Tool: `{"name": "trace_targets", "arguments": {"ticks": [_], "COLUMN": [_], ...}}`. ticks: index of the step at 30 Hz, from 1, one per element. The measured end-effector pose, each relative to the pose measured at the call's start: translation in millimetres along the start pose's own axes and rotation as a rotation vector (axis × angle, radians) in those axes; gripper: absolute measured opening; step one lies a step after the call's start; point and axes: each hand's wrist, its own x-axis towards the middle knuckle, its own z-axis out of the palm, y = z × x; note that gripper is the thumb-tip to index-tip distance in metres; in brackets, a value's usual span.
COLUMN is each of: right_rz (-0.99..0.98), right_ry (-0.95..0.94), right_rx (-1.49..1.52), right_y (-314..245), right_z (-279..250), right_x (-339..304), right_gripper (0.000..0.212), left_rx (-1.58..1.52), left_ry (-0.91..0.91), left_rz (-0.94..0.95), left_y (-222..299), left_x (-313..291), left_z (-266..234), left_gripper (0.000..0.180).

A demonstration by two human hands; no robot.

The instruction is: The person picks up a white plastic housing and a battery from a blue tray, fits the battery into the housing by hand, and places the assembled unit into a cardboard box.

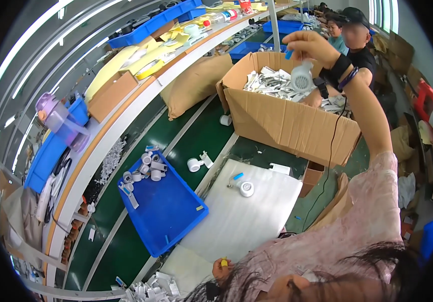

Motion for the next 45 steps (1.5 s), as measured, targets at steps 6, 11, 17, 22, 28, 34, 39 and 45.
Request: {"name": "trace_targets", "arguments": {"ticks": [6,11,17,22,28,34,39,45], "right_rz": [0.046,0.085,-0.004,-0.294,-0.610,-0.910,-0.857,-0.477], "right_ry": [0.325,0.523,0.443,-0.239,-0.979,-0.872,-0.756,-0.458], "right_rx": [-0.163,-0.556,-0.947,-0.479,-0.225,-0.433,-0.578,-1.040], "right_y": [93,234,382,405,378,379,398,604], "right_z": [-86,-169,-227,-104,-41,-34,-65,-217], "right_x": [123,243,282,179,14,19,57,238], "right_gripper": [0.030,0.035,0.040,0.041,0.048,0.045,0.044,0.044], "left_rx": [-0.041,-0.167,0.121,0.202,0.266,0.255,0.396,1.216], "left_ry": [0.181,0.136,0.398,0.498,0.411,0.398,0.248,0.504], "left_rz": [0.038,-0.221,-0.132,-0.163,-0.221,-0.244,-0.090,0.425], "left_y": [-6,-23,30,69,84,98,110,138], "left_x": [41,67,51,57,101,128,200,335], "left_z": [59,74,141,157,162,166,171,169], "left_gripper": [0.018,0.022,0.020,0.021,0.022,0.022,0.024,0.058]}}
